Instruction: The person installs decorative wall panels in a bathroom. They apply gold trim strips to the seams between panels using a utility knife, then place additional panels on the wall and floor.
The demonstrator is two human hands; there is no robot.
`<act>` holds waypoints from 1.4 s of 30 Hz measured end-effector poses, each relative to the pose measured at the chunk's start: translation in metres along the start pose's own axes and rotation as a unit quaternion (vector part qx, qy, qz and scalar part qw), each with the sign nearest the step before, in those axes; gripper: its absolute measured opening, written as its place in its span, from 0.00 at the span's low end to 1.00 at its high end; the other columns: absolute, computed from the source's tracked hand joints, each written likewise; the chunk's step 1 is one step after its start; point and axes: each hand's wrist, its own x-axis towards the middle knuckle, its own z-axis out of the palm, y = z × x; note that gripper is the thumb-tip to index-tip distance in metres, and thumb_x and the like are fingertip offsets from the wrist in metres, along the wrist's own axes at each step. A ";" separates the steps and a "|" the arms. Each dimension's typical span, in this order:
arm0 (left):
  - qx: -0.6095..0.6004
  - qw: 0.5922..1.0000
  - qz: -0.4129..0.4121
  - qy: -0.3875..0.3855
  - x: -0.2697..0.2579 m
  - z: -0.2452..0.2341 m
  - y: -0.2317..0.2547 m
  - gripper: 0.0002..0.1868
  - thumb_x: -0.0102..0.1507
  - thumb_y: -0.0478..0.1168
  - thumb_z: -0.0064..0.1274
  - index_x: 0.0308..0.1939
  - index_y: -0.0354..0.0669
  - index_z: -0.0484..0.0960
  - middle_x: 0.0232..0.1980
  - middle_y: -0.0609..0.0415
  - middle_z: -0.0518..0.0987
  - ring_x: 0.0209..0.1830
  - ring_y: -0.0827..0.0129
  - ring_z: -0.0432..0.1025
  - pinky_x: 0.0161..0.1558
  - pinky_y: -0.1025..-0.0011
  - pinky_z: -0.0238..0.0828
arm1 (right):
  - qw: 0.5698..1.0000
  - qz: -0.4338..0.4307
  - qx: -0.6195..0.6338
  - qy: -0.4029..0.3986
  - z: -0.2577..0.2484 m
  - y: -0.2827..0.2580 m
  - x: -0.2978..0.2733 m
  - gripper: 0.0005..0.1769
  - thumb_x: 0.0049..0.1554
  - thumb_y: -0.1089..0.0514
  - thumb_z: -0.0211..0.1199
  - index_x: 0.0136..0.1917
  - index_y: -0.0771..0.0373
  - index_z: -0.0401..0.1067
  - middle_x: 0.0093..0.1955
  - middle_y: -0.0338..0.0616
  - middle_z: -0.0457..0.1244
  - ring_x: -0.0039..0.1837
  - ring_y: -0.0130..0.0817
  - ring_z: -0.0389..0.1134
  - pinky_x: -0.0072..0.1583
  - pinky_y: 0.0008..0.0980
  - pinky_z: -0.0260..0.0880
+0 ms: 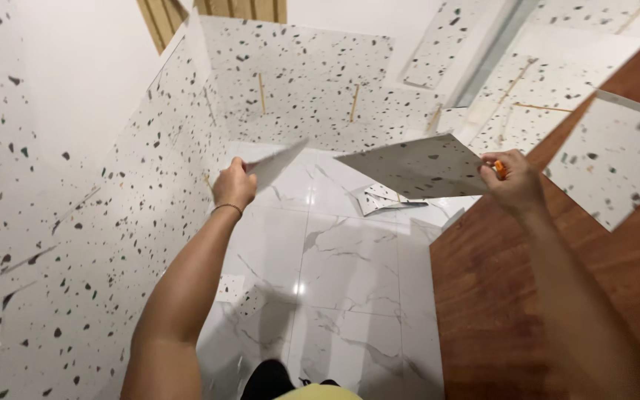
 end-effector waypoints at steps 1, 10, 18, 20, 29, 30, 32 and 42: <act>-0.043 0.999 -0.020 -0.001 0.003 0.008 0.002 0.18 0.59 0.42 0.56 0.52 0.43 0.75 0.43 0.42 0.83 0.44 0.49 0.78 0.48 0.56 0.74 | 0.999 -0.024 0.017 0.013 0.013 0.010 0.005 0.13 0.60 0.55 0.65 0.57 0.60 0.78 0.55 0.42 0.66 0.51 0.34 0.69 0.54 0.33 0.71; -0.378 0.924 -0.046 -0.024 0.068 0.124 0.020 0.26 0.60 0.39 0.53 0.61 0.39 0.69 0.37 0.51 0.84 0.38 0.66 0.80 0.40 0.67 0.75 | 0.886 0.224 0.404 0.047 0.146 0.076 0.011 0.06 0.59 0.64 0.66 0.49 0.58 0.73 0.39 0.33 0.61 0.34 0.25 0.59 0.36 0.26 0.59; -0.615 0.757 -0.107 -0.190 0.147 0.211 0.065 0.19 0.70 0.47 0.43 0.63 0.47 0.67 0.40 0.55 0.80 0.32 0.75 0.72 0.35 0.74 0.69 | 0.733 0.346 0.581 0.069 0.227 0.074 0.002 0.09 0.57 0.66 0.57 0.49 0.55 0.71 0.32 0.36 0.57 0.31 0.28 0.57 0.35 0.31 0.58; -0.607 0.775 -0.021 -0.174 0.156 0.228 0.067 0.23 0.76 0.52 0.41 0.61 0.35 0.76 0.38 0.58 0.76 0.34 0.79 0.67 0.39 0.77 0.66 | 0.708 0.374 0.591 0.100 0.250 0.073 0.002 0.09 0.57 0.65 0.58 0.51 0.54 0.68 0.32 0.37 0.57 0.30 0.29 0.57 0.35 0.32 0.59; -0.479 0.868 0.035 -0.125 0.175 0.216 0.076 0.33 0.70 0.46 0.50 0.73 0.33 0.56 0.29 0.54 0.68 0.27 0.74 0.61 0.31 0.75 0.63 | 0.733 0.455 0.489 0.126 0.304 0.063 0.024 0.16 0.56 0.61 0.63 0.58 0.59 0.69 0.37 0.34 0.61 0.30 0.25 0.57 0.34 0.30 0.57; -0.478 0.863 0.042 -0.156 0.179 0.216 0.078 0.39 0.66 0.41 0.52 0.74 0.34 0.49 0.32 0.55 0.68 0.27 0.75 0.63 0.29 0.75 0.65 | 0.735 0.467 0.476 0.128 0.306 0.062 0.031 0.17 0.56 0.61 0.63 0.59 0.58 0.69 0.36 0.34 0.60 0.29 0.24 0.56 0.33 0.30 0.56; -0.473 0.854 0.050 -0.211 0.187 0.216 0.075 0.54 0.56 0.32 0.58 0.76 0.36 0.34 0.37 0.58 0.70 0.28 0.76 0.65 0.25 0.73 0.68 | 0.738 0.482 0.458 0.114 0.312 0.063 0.046 0.18 0.57 0.60 0.62 0.61 0.59 0.70 0.36 0.34 0.59 0.29 0.23 0.56 0.32 0.30 0.54; -0.413 0.905 -0.031 -0.097 0.244 0.235 0.104 0.63 0.59 0.30 0.60 0.78 0.36 0.21 0.43 0.53 0.78 0.35 0.74 0.73 0.40 0.74 0.76 | 0.736 0.468 0.489 0.005 0.349 0.139 0.165 0.24 0.56 0.60 0.61 0.66 0.63 0.72 0.48 0.33 0.70 0.30 0.22 0.54 0.34 0.24 0.57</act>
